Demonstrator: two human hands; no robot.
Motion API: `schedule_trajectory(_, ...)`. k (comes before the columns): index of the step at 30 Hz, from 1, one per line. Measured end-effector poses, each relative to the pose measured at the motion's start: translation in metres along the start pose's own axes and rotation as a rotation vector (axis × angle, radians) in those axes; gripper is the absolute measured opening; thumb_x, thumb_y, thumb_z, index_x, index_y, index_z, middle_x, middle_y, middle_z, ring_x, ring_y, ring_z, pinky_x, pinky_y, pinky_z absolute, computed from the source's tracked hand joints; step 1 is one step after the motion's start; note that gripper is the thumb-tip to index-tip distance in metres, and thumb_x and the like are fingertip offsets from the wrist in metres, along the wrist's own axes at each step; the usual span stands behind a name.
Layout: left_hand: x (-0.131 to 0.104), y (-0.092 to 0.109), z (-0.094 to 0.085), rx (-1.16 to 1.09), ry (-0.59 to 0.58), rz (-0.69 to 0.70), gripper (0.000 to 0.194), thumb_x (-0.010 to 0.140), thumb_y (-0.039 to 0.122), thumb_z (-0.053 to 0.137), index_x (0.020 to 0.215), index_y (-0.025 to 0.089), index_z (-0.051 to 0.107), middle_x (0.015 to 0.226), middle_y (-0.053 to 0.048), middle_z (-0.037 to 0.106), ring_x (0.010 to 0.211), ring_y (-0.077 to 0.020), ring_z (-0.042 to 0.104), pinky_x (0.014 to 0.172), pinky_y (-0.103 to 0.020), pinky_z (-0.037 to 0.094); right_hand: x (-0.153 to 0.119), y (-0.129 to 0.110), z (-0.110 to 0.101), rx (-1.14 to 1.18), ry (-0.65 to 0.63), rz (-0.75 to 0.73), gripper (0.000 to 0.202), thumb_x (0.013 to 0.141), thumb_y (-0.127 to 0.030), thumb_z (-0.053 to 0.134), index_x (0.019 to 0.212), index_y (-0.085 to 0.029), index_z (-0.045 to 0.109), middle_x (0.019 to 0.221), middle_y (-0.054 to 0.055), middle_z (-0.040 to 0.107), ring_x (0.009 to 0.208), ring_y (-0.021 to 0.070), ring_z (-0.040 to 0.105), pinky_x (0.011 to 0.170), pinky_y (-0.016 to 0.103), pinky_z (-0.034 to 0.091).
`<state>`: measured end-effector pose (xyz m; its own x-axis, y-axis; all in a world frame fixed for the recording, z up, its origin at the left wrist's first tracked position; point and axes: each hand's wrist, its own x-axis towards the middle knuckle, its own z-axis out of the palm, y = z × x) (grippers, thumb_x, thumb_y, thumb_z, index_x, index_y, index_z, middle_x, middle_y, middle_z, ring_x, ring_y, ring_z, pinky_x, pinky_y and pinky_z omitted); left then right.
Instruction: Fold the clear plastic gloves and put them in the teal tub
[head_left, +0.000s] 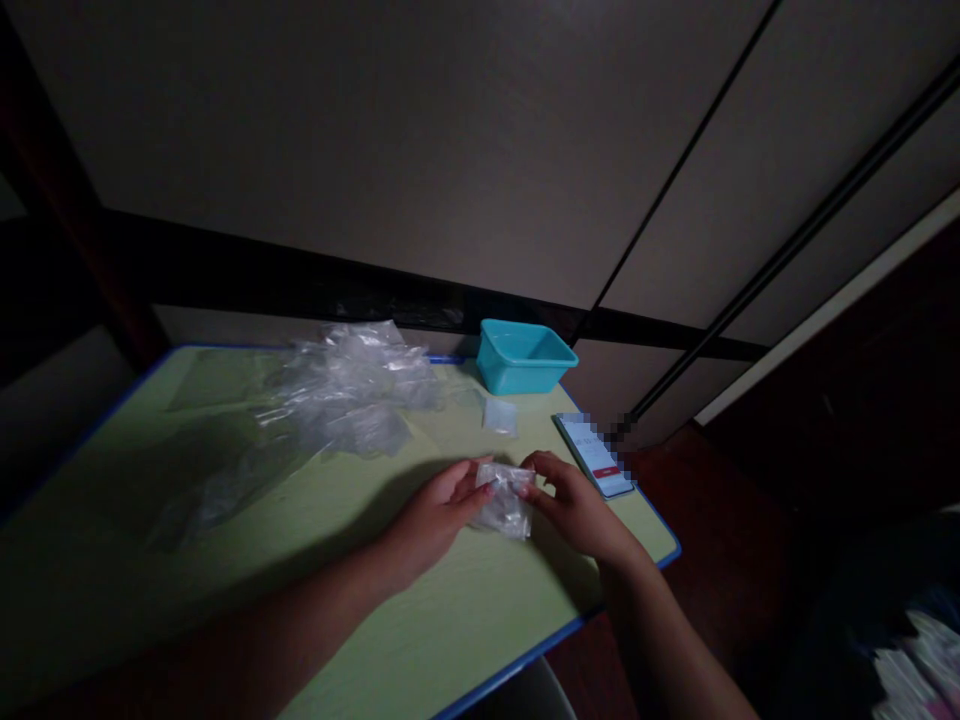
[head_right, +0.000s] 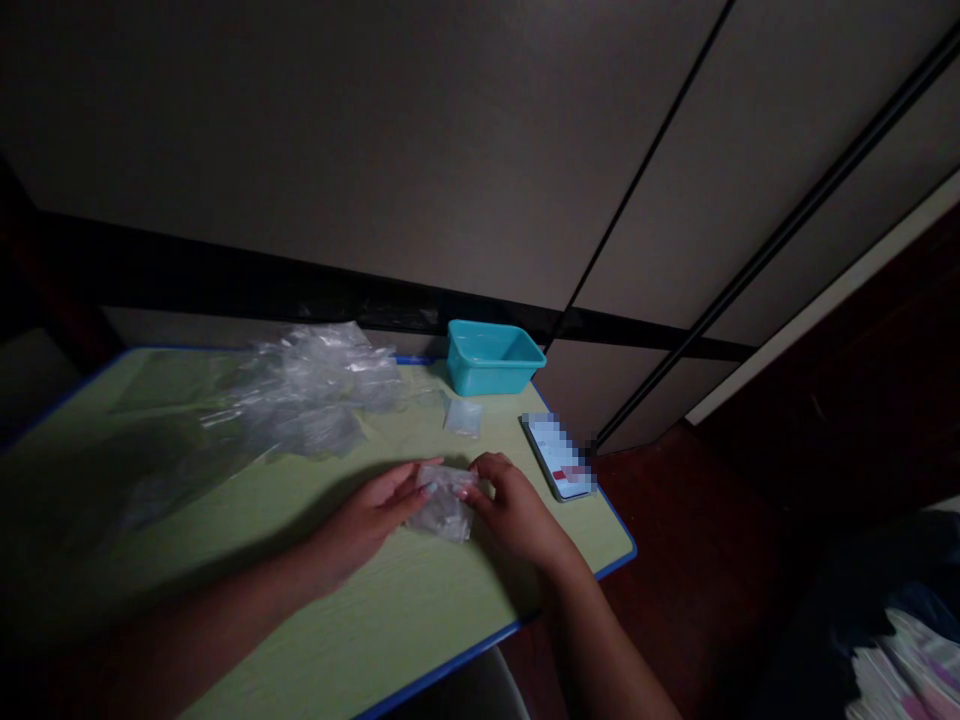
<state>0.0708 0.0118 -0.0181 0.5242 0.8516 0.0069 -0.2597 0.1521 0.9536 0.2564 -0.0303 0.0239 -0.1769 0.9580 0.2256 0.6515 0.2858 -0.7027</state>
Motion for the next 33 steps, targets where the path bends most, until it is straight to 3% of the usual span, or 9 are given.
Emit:
schedule_trajectory(3,-0.003,0.005,0.002,-0.027,0.014,-0.014,0.054,0.073,0.051,0.068,0.111,0.014,0.061,0.109,-0.014,0.069,0.103,-0.0284,0.064,0.086,-0.038,0.049,0.005,-0.002,-0.006,0.02,0.026,-0.027,0.015,0.09,-0.032,0.055,0.082,-0.019,0.057,0.085,0.004,0.058,0.084,0.0185,0.054,0.078,0.031,0.042)
schedule_trajectory(7,-0.003,0.01,0.0,-0.007,0.147,0.048,0.048,0.077,0.052,0.064,0.111,0.019,0.058,0.111,-0.009,0.066,0.106,-0.0237,0.06,0.089,-0.034,0.046,0.011,-0.002,-0.02,0.031,0.136,-0.018,0.019,0.09,-0.035,0.054,0.079,-0.019,0.056,0.08,0.003,0.058,0.077,0.0175,0.053,0.073,0.029,0.042)
schedule_trajectory(11,-0.002,0.011,-0.003,0.044,0.291,0.107,0.035,0.074,0.053,0.067,0.085,0.02,0.059,0.082,-0.001,0.062,0.086,-0.0187,0.06,0.078,-0.028,0.046,0.014,-0.003,-0.031,-0.03,0.277,0.012,0.019,0.089,-0.037,0.054,0.081,-0.02,0.056,0.081,0.004,0.059,0.079,0.0195,0.054,0.071,0.03,0.041)
schedule_trajectory(14,-0.004,0.011,0.0,0.047,0.28,0.093,0.039,0.072,0.056,0.068,0.069,0.018,0.059,0.065,0.001,0.058,0.067,-0.0157,0.056,0.067,-0.027,0.045,0.014,-0.007,-0.029,-0.07,0.332,-0.013,0.021,0.089,-0.038,0.055,0.079,-0.02,0.055,0.081,0.004,0.058,0.079,0.0199,0.053,0.071,0.03,0.041)
schedule_trajectory(17,-0.006,0.012,0.004,0.003,0.218,0.034,0.046,0.069,0.06,0.068,0.072,0.015,0.065,0.067,-0.003,0.065,0.063,-0.0173,0.06,0.064,-0.03,0.048,0.013,-0.009,-0.019,-0.045,0.313,-0.049,0.021,0.09,-0.037,0.055,0.078,-0.02,0.053,0.08,0.004,0.056,0.079,0.0196,0.052,0.072,0.03,0.041)
schedule_trajectory(21,-0.006,0.015,0.006,-0.075,0.187,-0.019,0.05,0.065,0.06,0.073,0.078,0.012,0.068,0.08,-0.01,0.072,0.08,-0.0243,0.067,0.079,-0.036,0.051,0.013,-0.007,-0.002,0.012,0.241,-0.072,0.018,0.091,-0.035,0.054,0.08,-0.02,0.055,0.084,0.004,0.057,0.083,0.02,0.053,0.077,0.031,0.041)
schedule_trajectory(29,-0.006,0.012,0.002,-0.152,0.139,-0.116,0.041,0.06,0.047,0.081,0.08,0.012,0.074,0.08,-0.01,0.075,0.083,-0.0264,0.068,0.079,-0.036,0.05,0.014,-0.003,0.014,0.052,0.099,-0.059,0.016,0.09,-0.031,0.056,0.08,-0.019,0.058,0.084,0.004,0.059,0.087,0.0201,0.053,0.078,0.031,0.041)
schedule_trajectory(33,-0.004,0.01,0.0,-0.169,0.132,-0.131,0.041,0.059,0.044,0.082,0.081,0.01,0.076,0.08,-0.011,0.075,0.086,-0.0274,0.067,0.084,-0.037,0.047,0.014,-0.001,0.019,0.178,0.083,0.004,0.02,0.089,-0.037,0.057,0.08,-0.019,0.06,0.084,0.004,0.06,0.082,0.0193,0.055,0.073,0.03,0.043)
